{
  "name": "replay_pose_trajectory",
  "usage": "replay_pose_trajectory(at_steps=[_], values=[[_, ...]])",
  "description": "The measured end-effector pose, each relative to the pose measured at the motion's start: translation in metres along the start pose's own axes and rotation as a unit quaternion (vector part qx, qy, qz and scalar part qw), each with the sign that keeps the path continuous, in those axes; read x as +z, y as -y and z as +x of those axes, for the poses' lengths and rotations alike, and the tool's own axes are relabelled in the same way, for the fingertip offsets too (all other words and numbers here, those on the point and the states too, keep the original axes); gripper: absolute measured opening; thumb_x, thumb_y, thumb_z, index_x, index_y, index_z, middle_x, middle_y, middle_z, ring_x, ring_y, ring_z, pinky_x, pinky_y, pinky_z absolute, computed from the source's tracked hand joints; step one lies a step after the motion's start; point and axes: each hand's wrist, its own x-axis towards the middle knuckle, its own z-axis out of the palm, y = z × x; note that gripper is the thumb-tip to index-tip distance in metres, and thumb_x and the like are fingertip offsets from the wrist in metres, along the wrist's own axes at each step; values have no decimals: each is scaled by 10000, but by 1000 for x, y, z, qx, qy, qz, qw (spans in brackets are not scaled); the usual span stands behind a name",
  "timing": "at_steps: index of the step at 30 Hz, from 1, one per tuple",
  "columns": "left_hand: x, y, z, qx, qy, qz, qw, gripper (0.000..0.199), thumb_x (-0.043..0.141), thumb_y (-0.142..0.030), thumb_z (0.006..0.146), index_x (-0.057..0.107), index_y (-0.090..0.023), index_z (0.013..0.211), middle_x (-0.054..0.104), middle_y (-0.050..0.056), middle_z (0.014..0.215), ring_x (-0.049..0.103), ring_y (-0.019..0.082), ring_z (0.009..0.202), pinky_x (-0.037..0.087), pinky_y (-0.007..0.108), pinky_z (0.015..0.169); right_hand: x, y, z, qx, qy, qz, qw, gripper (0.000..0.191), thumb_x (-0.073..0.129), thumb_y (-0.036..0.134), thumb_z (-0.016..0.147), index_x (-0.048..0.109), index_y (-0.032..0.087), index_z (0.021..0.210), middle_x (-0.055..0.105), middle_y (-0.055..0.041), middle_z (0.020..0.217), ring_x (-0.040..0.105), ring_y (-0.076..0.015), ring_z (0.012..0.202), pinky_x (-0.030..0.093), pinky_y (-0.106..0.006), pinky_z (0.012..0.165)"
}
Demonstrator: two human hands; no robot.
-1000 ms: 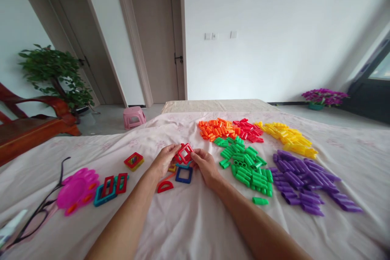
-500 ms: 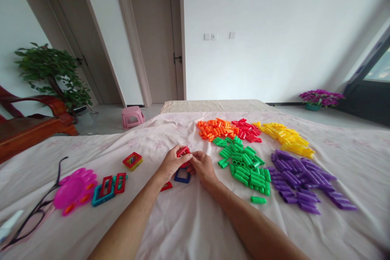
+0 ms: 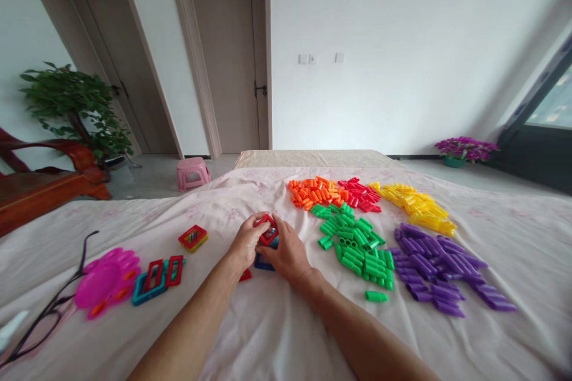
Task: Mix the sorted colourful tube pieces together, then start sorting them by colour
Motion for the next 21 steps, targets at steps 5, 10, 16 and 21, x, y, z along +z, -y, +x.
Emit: replay_pose_trajectory(at_steps=[5,10,16,21], values=[[0,-4,-3,-15,36,-30,999,356,770,-187,670,627,-158,994,712,37,819,672,130,726,523,251,746,-3,1,1,-1,16,-15,1000,673,689,307,768,430,193,1379,608,-122,1221,569,-261,1119,464,-406,951],[2,-12,-9,-28,84,-19,996,382,766,-283,717,655,-149,1057,736,85,948,699,176,844,534,267,764,-8,-5,5,56,-11,21,998,604,645,354,803,459,228,1364,641,-80,1160,613,-228,1013,500,-354,859],[1,-8,-5,6,62,68,996,413,768,-344,698,673,-138,1043,742,91,939,707,199,833,545,283,709,-9,-11,10,75,-8,53,996,621,664,352,775,479,241,1358,663,-60,1111,622,-223,983,504,-338,829],[-6,-9,14,11,31,100,994,394,722,-389,718,661,-137,1015,737,104,953,702,200,859,545,274,683,-3,-22,10,78,-3,50,996,673,632,328,792,408,205,1415,658,-87,1149,622,-225,978,502,-385,863]])
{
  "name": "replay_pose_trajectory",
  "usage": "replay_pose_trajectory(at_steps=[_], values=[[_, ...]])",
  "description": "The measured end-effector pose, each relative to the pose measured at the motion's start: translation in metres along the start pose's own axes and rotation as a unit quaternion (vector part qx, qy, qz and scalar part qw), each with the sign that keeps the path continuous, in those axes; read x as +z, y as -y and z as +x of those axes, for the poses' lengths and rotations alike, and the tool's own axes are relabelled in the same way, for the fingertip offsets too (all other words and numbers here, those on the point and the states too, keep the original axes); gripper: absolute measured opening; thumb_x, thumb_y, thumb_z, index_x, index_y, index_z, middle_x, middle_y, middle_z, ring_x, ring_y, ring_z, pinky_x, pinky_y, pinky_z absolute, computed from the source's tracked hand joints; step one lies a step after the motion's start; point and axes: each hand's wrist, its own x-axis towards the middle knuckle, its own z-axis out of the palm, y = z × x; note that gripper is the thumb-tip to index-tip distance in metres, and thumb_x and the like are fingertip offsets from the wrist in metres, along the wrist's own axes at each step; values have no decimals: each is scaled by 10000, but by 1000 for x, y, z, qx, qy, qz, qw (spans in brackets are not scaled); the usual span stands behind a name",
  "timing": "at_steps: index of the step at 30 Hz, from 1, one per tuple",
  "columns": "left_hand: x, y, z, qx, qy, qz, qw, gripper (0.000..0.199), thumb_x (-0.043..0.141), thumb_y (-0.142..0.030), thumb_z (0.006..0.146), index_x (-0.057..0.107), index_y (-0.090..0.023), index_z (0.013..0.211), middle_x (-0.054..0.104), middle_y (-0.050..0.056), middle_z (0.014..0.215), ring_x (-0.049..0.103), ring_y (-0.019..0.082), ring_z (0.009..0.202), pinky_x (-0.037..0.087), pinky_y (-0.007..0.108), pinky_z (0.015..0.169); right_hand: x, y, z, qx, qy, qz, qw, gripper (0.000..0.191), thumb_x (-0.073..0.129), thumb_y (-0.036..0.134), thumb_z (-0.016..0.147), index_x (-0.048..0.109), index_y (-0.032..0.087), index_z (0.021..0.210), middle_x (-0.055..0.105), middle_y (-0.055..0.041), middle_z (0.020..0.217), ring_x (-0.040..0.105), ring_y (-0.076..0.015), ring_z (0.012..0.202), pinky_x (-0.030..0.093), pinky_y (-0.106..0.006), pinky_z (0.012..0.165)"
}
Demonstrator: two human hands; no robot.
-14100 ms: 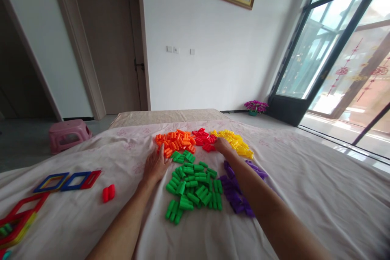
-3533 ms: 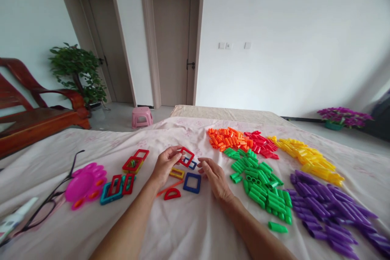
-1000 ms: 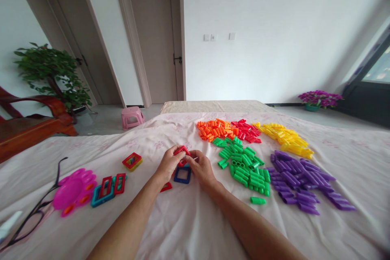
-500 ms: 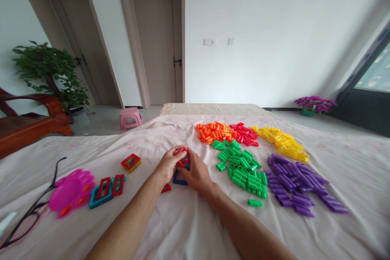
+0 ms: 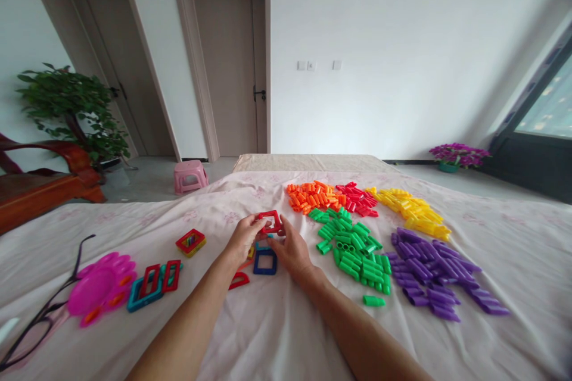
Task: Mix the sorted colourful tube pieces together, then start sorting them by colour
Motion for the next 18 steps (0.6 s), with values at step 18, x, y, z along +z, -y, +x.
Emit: replay_pose_trajectory(at_steps=[18], values=[[-35,17,47,52,-87,379,920,528,715,-210,681,625,-200,1201,640,138,1279,629,234,1098,447,271,868,9,-23,4,-19,-26,-42,999,640,482,106,758,424,175,1391,601,-117,1264,560,-229,1136,462,-411,979]])
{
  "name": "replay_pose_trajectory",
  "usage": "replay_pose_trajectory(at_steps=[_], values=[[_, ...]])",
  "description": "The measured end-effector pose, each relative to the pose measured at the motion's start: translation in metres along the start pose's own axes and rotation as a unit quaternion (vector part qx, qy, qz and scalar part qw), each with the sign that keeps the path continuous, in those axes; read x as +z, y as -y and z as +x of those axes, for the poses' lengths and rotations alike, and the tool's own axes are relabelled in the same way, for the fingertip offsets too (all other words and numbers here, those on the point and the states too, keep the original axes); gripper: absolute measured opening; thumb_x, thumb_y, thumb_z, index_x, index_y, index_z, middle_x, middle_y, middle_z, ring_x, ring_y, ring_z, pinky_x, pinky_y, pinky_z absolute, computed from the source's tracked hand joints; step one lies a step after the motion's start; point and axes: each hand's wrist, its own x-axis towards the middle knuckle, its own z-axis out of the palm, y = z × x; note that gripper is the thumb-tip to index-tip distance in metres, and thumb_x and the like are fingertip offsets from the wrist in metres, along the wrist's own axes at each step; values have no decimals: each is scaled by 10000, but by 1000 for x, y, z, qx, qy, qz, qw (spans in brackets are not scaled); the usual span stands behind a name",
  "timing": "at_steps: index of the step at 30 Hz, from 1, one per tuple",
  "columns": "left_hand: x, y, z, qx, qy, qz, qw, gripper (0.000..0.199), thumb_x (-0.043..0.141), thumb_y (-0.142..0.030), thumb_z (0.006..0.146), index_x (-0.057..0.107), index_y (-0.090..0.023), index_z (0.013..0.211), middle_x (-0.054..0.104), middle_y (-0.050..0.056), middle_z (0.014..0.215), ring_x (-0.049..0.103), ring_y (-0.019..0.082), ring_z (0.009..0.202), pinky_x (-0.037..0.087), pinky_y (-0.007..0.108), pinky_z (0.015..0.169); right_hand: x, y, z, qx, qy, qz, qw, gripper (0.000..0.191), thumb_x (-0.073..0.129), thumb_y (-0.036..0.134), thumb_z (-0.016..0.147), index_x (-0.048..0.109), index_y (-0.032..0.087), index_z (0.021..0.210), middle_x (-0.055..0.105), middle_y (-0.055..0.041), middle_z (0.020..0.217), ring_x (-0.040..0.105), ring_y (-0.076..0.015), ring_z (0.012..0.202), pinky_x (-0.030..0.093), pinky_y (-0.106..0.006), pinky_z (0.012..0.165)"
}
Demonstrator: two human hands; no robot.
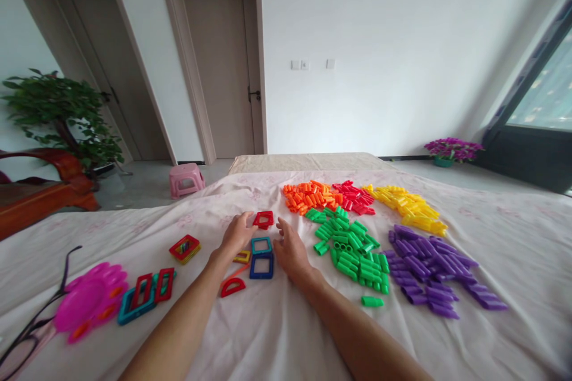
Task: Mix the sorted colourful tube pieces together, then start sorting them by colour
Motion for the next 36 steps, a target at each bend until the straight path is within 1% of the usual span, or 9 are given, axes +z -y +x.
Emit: replay_pose_trajectory(at_steps=[4,9,13,19,22,25,29,33,36], values=[[5,5,-5,24,2,19,1000,540,676,-176,715,599,-169,1249,649,167,1253,651,223,1044,451,289,880,-2,3,3,-21,23,-69,997,662,478,114,761,408,96,1420,543,-163,1352,498,-265,1229,390,-423,1061],[13,0,-13,49,6,-6,999,478,671,-152,716,651,-226,1188,714,111,1149,662,224,1030,457,294,896,-7,10,5,-32,52,-118,991,641,506,175,805,412,171,1440,487,-119,1427,426,-268,1310,346,-428,1085],[18,-5,-21,58,0,-20,998,449,665,-124,708,680,-229,1145,724,112,1120,655,243,1041,455,315,908,-9,14,3,-28,69,-123,990,591,515,203,816,464,240,1404,516,-74,1408,432,-264,1310,352,-429,1074],[18,-10,-27,76,5,-4,997,451,646,-130,716,676,-221,1156,722,111,1125,646,247,1051,443,332,933,-8,9,5,-28,66,-102,992,619,507,190,790,456,242,1405,521,-67,1404,478,-269,1269,376,-446,1051],[10,-14,-27,82,10,26,996,480,650,-148,713,661,-220,1187,707,103,1167,634,238,1079,436,312,942,-7,5,8,-23,58,-83,995,617,508,170,772,472,204,1387,570,-95,1339,518,-262,1224,402,-421,1029],[-15,-16,-24,74,3,89,993,469,661,-192,715,660,-226,1183,695,102,1184,609,244,1121,415,304,961,-7,1,9,-20,53,-76,996,584,499,148,767,502,165,1351,600,-116,1286,539,-255,1193,411,-402,1021],[-75,-12,-24,42,-19,215,975,517,664,-259,717,624,-227,1231,619,125,1287,533,282,1215,357,333,1015,-6,-1,10,-21,58,-88,994,560,497,146,777,512,137,1336,598,-131,1288,535,-260,1196,401,-399,1028],[-131,4,-32,-20,-9,326,945,775,744,-371,597,539,-229,1331,546,160,1356,471,377,1256,361,408,990,-7,3,10,-10,67,-108,992,513,506,163,794,546,135,1304,610,-131,1269,546,-267,1173,402,-386,1016],[-151,25,-39,-76,28,374,924,892,761,-426,526,519,-214,1357,564,196,1319,547,405,1160,417,421,889,-8,8,9,-12,70,-117,991,491,505,160,802,560,148,1290,613,-121,1268,538,-263,1182,391,-372,1017]])
